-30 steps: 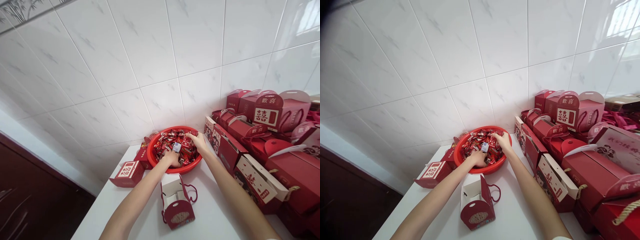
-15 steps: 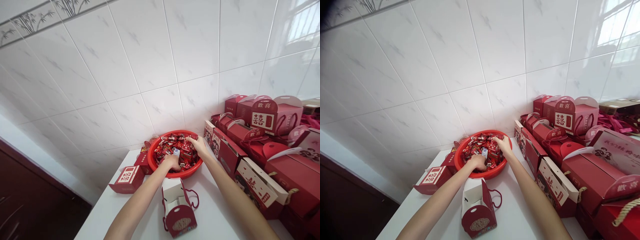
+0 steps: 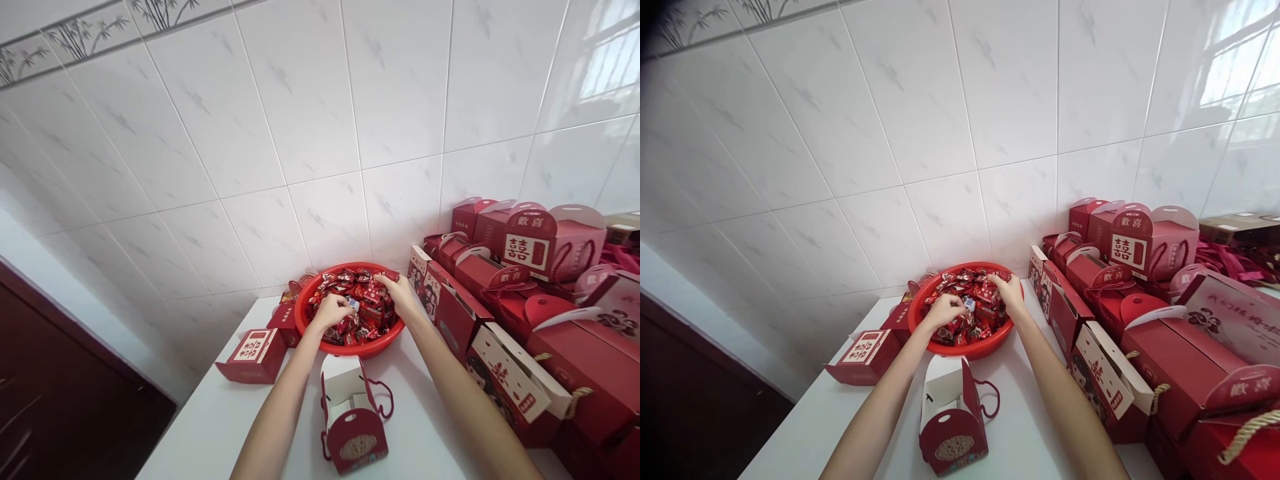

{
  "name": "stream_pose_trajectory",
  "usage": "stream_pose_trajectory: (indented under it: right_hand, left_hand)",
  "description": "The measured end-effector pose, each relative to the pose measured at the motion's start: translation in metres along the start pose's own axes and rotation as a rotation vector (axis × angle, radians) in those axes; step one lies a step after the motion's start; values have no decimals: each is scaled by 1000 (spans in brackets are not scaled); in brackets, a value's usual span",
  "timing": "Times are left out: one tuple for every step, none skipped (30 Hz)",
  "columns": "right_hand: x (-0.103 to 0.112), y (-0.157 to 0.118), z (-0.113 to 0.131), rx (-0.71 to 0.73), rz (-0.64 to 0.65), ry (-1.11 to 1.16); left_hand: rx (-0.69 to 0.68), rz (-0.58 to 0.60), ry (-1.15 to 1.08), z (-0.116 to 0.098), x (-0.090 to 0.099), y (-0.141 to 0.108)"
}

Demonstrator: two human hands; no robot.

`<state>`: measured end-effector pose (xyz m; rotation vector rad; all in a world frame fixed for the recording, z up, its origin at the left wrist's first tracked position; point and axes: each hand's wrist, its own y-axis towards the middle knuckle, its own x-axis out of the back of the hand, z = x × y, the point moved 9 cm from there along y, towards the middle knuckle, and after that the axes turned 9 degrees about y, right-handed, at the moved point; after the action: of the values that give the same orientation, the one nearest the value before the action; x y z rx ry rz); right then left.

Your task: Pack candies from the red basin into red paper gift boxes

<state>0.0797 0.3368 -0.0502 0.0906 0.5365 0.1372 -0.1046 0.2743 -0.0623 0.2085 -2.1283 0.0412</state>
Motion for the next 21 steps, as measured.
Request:
stream_pose_trajectory:
  right_hand:
    - [0, 1, 0, 1, 2, 3]
    - [0, 1, 0, 1, 4, 5]
    - [0, 1, -1, -1, 6, 3]
    - [0, 2, -1, -2, 7, -1]
    - [1, 2, -2, -5, 7, -5]
    - [1, 2, -2, -9, 7, -9]
    - [1, 3, -3, -12, 6, -10]
    - [2, 3, -4, -15, 6, -10]
    - [2, 3, -4, -18, 6, -9]
    - [2, 3, -5, -21, 8, -8]
    - [2, 3, -5, -24, 9, -8]
    - [2, 3, -6, -26, 9, -8]
    - [2, 3, -7, -27, 9, -9]
    - [3, 4, -7, -28, 7, -9]
    - [3, 4, -8, -27, 4, -7]
    - [3, 4, -8, -27, 2, -7]
    - [3, 4, -9, -25, 2, -6]
    - [3, 4, -8, -23, 6, -7]
    - [3, 4, -8, -22, 11, -8]
    - [2, 3, -8, -21, 17, -10]
    - [1, 3, -7, -21, 25, -11]
  left_hand:
    - [3, -51, -74, 2, 5, 1]
    - [3, -98, -144, 3, 9, 2]
    - [0, -135, -209, 4, 13, 2]
    - [-3, -162, -267, 4, 16, 2]
    - [-2, -176, -315, 5, 17, 2]
    - [3, -185, -353, 5, 18, 1]
    - [6, -189, -385, 6, 19, 1]
    - [5, -192, -411, 5, 19, 1]
    - [2, -201, -433, 5, 20, 1]
    - [-2, -213, -455, 5, 21, 1]
    - [0, -227, -481, 5, 22, 0]
    - [8, -238, -512, 6, 23, 0]
    - [22, -243, -547, 7, 23, 0]
    - [40, -245, -581, 8, 22, 0]
    - [56, -245, -609, 9, 22, 0]
    - [65, -245, -626, 10, 22, 0]
    - [65, -247, -629, 9, 22, 0]
    - [61, -248, -624, 8, 23, 0]
    - [55, -248, -616, 7, 23, -1]
    - [49, -245, -609, 6, 24, -1]
    - [43, -239, -603, 5, 23, -1]
